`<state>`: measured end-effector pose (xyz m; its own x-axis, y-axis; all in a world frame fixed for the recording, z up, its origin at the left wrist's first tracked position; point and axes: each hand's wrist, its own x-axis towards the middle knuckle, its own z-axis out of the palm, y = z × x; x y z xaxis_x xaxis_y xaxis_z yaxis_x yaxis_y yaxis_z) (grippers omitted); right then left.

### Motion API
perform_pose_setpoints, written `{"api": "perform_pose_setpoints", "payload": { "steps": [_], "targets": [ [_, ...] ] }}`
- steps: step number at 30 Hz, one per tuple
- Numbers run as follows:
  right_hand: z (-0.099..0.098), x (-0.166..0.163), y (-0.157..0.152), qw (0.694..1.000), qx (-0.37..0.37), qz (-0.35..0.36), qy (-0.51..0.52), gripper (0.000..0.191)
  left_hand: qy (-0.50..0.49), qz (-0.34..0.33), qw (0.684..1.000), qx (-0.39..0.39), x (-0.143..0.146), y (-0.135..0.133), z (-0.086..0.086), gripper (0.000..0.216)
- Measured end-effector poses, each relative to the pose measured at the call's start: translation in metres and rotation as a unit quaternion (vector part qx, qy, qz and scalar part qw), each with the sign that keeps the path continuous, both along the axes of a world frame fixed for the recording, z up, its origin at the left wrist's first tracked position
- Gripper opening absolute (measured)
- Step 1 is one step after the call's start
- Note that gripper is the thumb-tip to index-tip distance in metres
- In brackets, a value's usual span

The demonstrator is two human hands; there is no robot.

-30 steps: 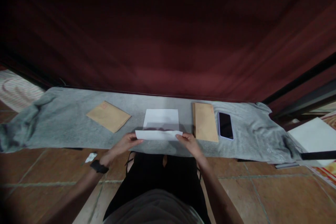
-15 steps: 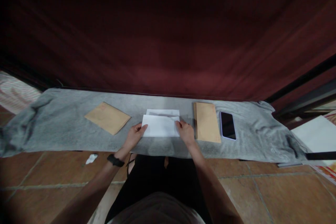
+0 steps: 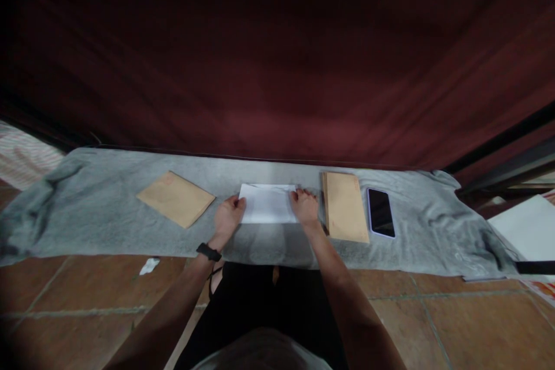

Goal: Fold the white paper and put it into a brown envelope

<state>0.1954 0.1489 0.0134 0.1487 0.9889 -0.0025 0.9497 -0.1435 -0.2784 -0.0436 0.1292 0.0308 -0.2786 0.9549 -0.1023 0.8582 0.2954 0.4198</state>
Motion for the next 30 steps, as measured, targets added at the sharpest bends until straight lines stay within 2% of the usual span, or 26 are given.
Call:
{"api": "perform_pose_setpoints", "payload": {
  "steps": [8,12,21,30],
  "targets": [
    [0.001,-0.002,0.008,0.999,-0.025,-0.019,-0.03,0.037,0.031,0.014,0.998,-0.062,0.003,0.011,0.01,0.037],
    [0.0,-0.002,0.011,0.998,-0.038,-0.024,-0.038,0.04,0.045,0.026,0.997,-0.056,0.004,0.012,0.005,0.037],
    [-0.006,-0.003,0.008,0.998,-0.014,-0.026,-0.061,0.035,0.055,0.028,0.997,-0.045,0.002,0.017,-0.011,0.04],
    [-0.006,-0.001,0.011,0.997,-0.012,-0.029,-0.07,0.035,0.082,0.023,0.995,-0.043,0.008,0.013,-0.008,0.04]
  ]
}}
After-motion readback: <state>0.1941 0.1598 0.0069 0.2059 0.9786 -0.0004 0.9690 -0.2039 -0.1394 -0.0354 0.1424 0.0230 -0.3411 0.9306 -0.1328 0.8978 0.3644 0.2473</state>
